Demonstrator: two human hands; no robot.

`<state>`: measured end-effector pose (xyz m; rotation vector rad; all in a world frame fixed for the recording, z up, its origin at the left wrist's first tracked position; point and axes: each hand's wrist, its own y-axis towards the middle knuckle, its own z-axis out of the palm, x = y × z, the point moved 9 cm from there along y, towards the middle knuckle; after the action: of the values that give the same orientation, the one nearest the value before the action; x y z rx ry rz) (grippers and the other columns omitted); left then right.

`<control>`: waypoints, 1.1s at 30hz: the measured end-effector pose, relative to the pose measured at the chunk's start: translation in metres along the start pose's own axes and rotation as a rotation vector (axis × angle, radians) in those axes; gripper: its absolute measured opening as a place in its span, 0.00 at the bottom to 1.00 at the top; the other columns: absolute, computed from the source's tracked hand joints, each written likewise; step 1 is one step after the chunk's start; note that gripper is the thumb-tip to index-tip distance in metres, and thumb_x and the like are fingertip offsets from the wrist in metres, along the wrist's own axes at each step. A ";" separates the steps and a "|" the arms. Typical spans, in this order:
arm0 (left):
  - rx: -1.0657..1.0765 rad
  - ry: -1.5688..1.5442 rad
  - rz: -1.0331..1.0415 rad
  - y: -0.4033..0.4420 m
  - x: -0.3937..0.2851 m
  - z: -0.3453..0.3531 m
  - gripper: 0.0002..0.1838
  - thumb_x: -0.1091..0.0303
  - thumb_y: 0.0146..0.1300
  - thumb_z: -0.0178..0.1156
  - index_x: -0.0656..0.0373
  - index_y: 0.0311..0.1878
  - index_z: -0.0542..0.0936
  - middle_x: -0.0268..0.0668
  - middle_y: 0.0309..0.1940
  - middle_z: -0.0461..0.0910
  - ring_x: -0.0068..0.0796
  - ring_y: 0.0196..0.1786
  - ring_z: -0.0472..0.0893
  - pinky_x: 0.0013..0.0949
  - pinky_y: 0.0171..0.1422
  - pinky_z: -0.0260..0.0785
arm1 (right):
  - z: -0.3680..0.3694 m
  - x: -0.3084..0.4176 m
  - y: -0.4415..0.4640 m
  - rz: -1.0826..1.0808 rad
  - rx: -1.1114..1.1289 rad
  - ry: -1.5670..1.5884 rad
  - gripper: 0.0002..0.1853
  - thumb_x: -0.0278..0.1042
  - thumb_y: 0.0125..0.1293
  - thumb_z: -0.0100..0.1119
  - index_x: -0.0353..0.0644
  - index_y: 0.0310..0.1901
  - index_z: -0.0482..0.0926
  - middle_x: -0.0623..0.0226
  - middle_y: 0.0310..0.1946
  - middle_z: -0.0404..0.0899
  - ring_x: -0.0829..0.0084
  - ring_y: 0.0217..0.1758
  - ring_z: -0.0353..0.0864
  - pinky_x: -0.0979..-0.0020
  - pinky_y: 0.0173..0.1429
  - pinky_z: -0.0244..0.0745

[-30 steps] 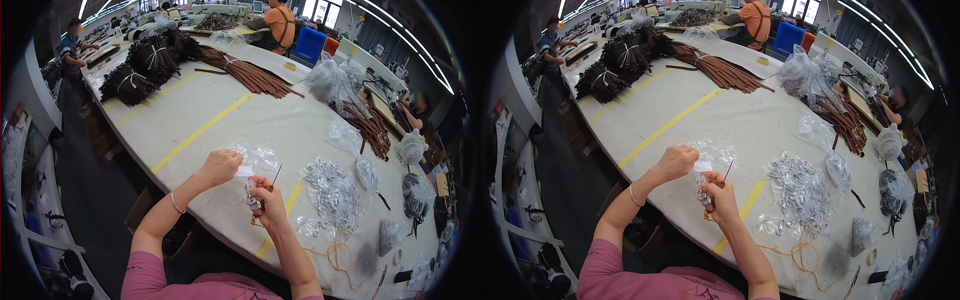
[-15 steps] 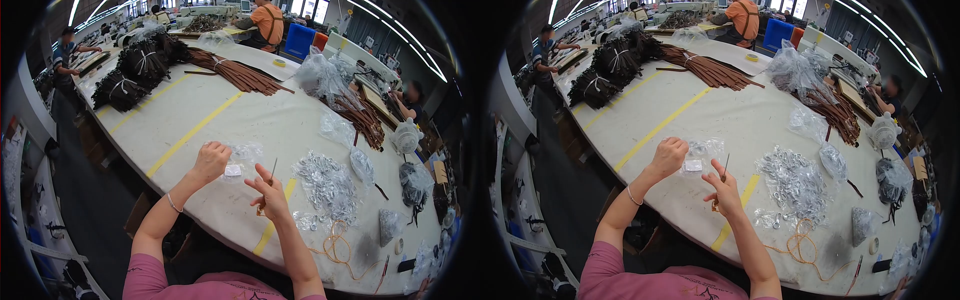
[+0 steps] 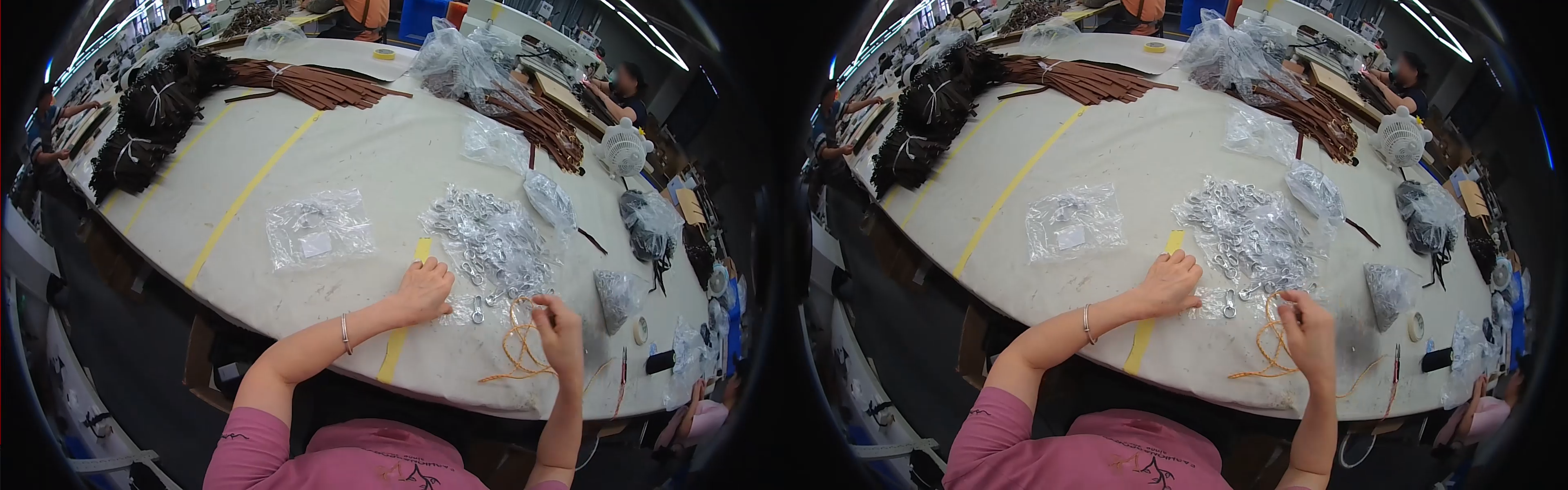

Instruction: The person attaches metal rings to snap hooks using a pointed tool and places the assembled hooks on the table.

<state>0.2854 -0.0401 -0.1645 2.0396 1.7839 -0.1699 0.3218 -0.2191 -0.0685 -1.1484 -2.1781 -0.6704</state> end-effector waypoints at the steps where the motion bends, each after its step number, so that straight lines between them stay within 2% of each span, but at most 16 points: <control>1: 0.037 0.014 -0.017 0.004 -0.001 0.009 0.08 0.65 0.50 0.61 0.57 0.31 0.74 0.36 0.35 0.73 0.36 0.44 0.70 0.38 0.48 0.62 | 0.025 -0.019 0.003 0.047 0.077 0.020 0.11 0.27 0.57 0.55 0.33 0.42 0.76 0.67 0.19 0.70 0.79 0.20 0.64 0.76 0.27 0.61; 2: 0.079 -0.016 -0.007 0.004 -0.002 0.015 0.08 0.66 0.51 0.60 0.57 0.31 0.74 0.36 0.34 0.73 0.36 0.44 0.70 0.38 0.48 0.62 | 0.048 -0.037 0.004 0.093 0.155 0.041 0.12 0.27 0.56 0.56 0.33 0.42 0.76 0.66 0.20 0.70 0.79 0.21 0.65 0.77 0.29 0.63; 4: 0.163 -0.072 0.008 0.002 0.001 0.024 0.07 0.67 0.52 0.60 0.57 0.31 0.73 0.36 0.33 0.73 0.36 0.43 0.70 0.38 0.47 0.61 | 0.069 -0.036 0.012 -0.052 0.129 0.022 0.13 0.27 0.55 0.56 0.33 0.43 0.75 0.65 0.22 0.71 0.79 0.23 0.66 0.77 0.30 0.63; 7: 0.030 -0.262 0.099 -0.002 0.002 0.002 0.05 0.71 0.52 0.58 0.57 0.30 0.72 0.36 0.31 0.73 0.39 0.41 0.70 0.40 0.45 0.62 | 0.096 -0.036 0.025 -0.151 0.159 0.053 0.15 0.28 0.54 0.58 0.32 0.44 0.75 0.65 0.25 0.73 0.80 0.26 0.69 0.78 0.32 0.64; 8: 0.054 -0.323 0.076 -0.003 0.003 -0.001 0.04 0.72 0.52 0.58 0.58 0.30 0.72 0.38 0.32 0.74 0.37 0.41 0.71 0.38 0.46 0.63 | 0.102 -0.035 0.029 -0.166 0.178 0.071 0.16 0.29 0.54 0.58 0.32 0.44 0.75 0.65 0.26 0.74 0.80 0.27 0.70 0.78 0.32 0.64; 10: 0.096 -0.444 0.032 -0.002 0.003 -0.009 0.04 0.75 0.53 0.56 0.60 0.30 0.71 0.41 0.34 0.75 0.33 0.41 0.74 0.35 0.47 0.65 | 0.120 -0.051 0.033 0.046 0.334 0.300 0.16 0.30 0.55 0.58 0.31 0.44 0.75 0.65 0.26 0.75 0.80 0.26 0.70 0.78 0.31 0.65; 13: 0.062 -1.209 -0.158 -0.013 0.018 0.003 0.03 0.76 0.58 0.53 0.61 0.32 0.69 0.42 0.40 0.76 0.25 0.44 0.75 0.29 0.48 0.67 | 0.130 -0.043 0.029 0.266 0.453 0.514 0.14 0.32 0.57 0.58 0.32 0.42 0.75 0.66 0.26 0.76 0.82 0.24 0.70 0.80 0.28 0.64; 17: -0.065 -1.419 -0.131 -0.021 0.014 -0.002 0.01 0.76 0.62 0.49 0.61 0.35 0.67 0.43 0.47 0.74 0.21 0.47 0.73 0.26 0.50 0.67 | 0.147 -0.045 0.014 0.543 0.640 0.906 0.12 0.33 0.59 0.58 0.35 0.40 0.75 0.69 0.23 0.75 0.86 0.18 0.66 0.83 0.21 0.58; 19: -0.087 -1.414 -0.119 -0.024 0.011 -0.004 0.01 0.76 0.62 0.49 0.61 0.35 0.67 0.43 0.48 0.73 0.22 0.47 0.74 0.27 0.50 0.68 | 0.151 -0.049 0.016 0.549 0.579 1.013 0.10 0.33 0.59 0.58 0.36 0.37 0.76 0.70 0.21 0.75 0.87 0.16 0.64 0.84 0.19 0.56; 20: -0.021 -1.397 -0.128 -0.025 0.010 0.001 0.02 0.74 0.62 0.49 0.61 0.35 0.68 0.44 0.50 0.72 0.23 0.47 0.74 0.27 0.50 0.68 | 0.152 -0.050 0.016 0.552 0.548 1.066 0.09 0.33 0.59 0.58 0.36 0.36 0.77 0.71 0.19 0.74 0.87 0.15 0.63 0.84 0.19 0.55; 23: 0.138 -1.383 -0.216 -0.025 0.014 0.009 0.05 0.71 0.62 0.52 0.61 0.38 0.69 0.46 0.50 0.72 0.25 0.45 0.76 0.26 0.47 0.69 | 0.135 -0.047 0.032 0.333 0.458 0.629 0.08 0.32 0.59 0.58 0.35 0.30 0.77 0.73 0.18 0.74 0.88 0.16 0.64 0.83 0.16 0.55; 25: 0.198 -1.429 -0.359 -0.023 0.016 0.006 0.09 0.69 0.61 0.54 0.63 0.42 0.70 0.45 0.47 0.74 0.24 0.42 0.77 0.25 0.43 0.71 | 0.131 -0.036 0.045 0.072 0.429 0.337 0.08 0.31 0.58 0.58 0.34 0.28 0.77 0.74 0.16 0.73 0.88 0.17 0.64 0.81 0.19 0.56; 26: 0.242 -1.406 -0.366 -0.020 0.017 0.009 0.12 0.68 0.61 0.55 0.63 0.45 0.69 0.44 0.45 0.76 0.24 0.40 0.78 0.25 0.41 0.70 | 0.130 -0.028 0.049 -0.058 0.412 0.191 0.08 0.30 0.57 0.58 0.34 0.27 0.77 0.75 0.15 0.72 0.88 0.18 0.64 0.81 0.20 0.57; 28: 0.325 -1.355 -0.371 -0.013 0.016 0.015 0.17 0.67 0.60 0.56 0.64 0.50 0.69 0.41 0.40 0.78 0.23 0.36 0.78 0.24 0.36 0.70 | 0.126 -0.009 0.054 -0.061 0.440 0.185 0.07 0.29 0.57 0.58 0.33 0.28 0.76 0.74 0.16 0.73 0.88 0.20 0.64 0.80 0.22 0.59; 29: 0.306 -1.327 -0.304 -0.008 0.014 0.015 0.17 0.67 0.61 0.55 0.65 0.51 0.70 0.36 0.35 0.79 0.21 0.32 0.78 0.23 0.35 0.70 | 0.125 -0.001 0.056 -0.066 0.452 0.180 0.07 0.28 0.57 0.57 0.33 0.28 0.76 0.73 0.16 0.73 0.88 0.20 0.65 0.80 0.24 0.59; 33: 0.199 -1.245 -0.332 -0.004 0.024 0.025 0.11 0.67 0.62 0.53 0.65 0.42 0.76 0.32 0.30 0.78 0.18 0.31 0.77 0.22 0.34 0.69 | 0.127 0.002 0.067 -0.099 0.369 0.289 0.06 0.27 0.55 0.57 0.33 0.29 0.77 0.67 0.19 0.75 0.82 0.21 0.71 0.77 0.24 0.64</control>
<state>0.2903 -0.0271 -0.1970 1.1523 1.2181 -1.3912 0.3447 -0.1005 -0.1465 -0.7095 -2.0106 -0.4194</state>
